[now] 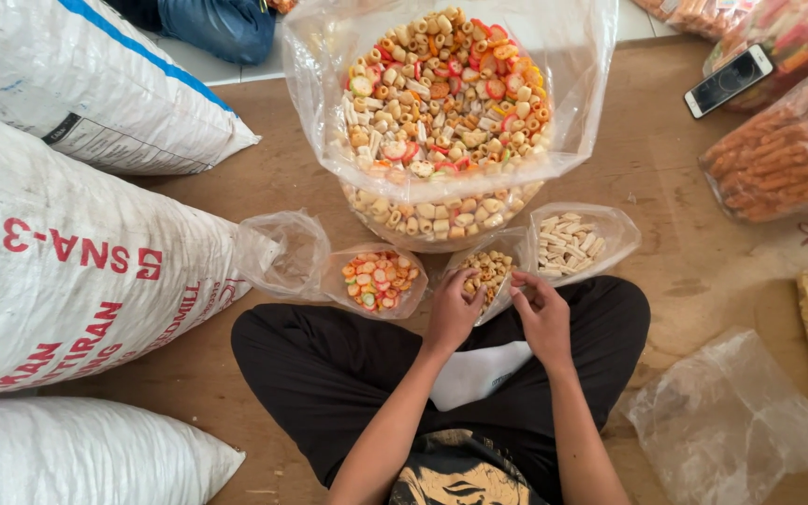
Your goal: The person sits on the floor and sorts colorful ring-shaped snacks from a large transparent bag into smaller plastic bags. They use both hands to pick and place the snacks, occasionally adjusting the bags to maintain separation of snack types.
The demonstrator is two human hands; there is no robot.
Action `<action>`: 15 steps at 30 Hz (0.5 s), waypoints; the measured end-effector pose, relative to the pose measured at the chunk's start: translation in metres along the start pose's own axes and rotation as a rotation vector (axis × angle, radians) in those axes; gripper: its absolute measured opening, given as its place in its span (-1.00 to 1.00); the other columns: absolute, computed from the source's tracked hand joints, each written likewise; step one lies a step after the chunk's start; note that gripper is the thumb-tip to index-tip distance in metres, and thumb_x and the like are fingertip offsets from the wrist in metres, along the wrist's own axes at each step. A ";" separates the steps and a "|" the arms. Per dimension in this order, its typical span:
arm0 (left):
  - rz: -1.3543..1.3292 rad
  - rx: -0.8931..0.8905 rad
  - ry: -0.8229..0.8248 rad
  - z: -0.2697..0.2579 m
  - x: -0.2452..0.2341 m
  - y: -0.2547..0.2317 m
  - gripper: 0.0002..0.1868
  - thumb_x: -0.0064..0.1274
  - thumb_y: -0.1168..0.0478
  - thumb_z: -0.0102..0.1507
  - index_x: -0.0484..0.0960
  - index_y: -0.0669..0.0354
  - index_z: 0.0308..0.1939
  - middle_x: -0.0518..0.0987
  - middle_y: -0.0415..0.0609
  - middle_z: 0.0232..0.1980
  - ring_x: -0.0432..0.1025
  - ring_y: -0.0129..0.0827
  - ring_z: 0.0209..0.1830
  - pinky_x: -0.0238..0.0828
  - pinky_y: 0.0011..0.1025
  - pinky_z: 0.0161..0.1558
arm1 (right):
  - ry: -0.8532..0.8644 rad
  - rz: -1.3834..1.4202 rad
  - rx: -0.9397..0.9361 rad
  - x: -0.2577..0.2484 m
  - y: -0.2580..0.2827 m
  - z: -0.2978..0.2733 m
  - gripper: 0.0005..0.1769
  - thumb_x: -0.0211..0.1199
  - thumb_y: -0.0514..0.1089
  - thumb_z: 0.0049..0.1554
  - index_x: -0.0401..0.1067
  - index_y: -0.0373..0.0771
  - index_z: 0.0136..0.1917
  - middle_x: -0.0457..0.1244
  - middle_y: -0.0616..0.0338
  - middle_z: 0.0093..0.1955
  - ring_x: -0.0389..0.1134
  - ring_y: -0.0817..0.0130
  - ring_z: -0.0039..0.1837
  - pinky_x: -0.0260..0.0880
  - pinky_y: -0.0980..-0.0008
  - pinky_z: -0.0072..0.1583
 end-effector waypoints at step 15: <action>-0.189 0.515 -0.231 -0.020 -0.135 -0.179 -0.85 0.17 0.29 0.30 0.69 0.20 -0.06 0.67 0.04 -0.25 0.58 -0.22 -0.47 0.57 -0.48 -0.51 | 0.102 -0.039 -0.675 0.016 0.279 0.039 -0.80 0.44 -0.31 0.17 0.61 -0.24 0.09 0.36 0.19 -0.21 0.17 0.49 -0.42 0.21 0.55 -0.34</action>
Point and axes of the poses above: each hand's wrist, its own z-axis towards the middle knuckle, its own x-axis out of the palm, y = z × x, the point moved 9 cm from there along z, towards the middle knuckle
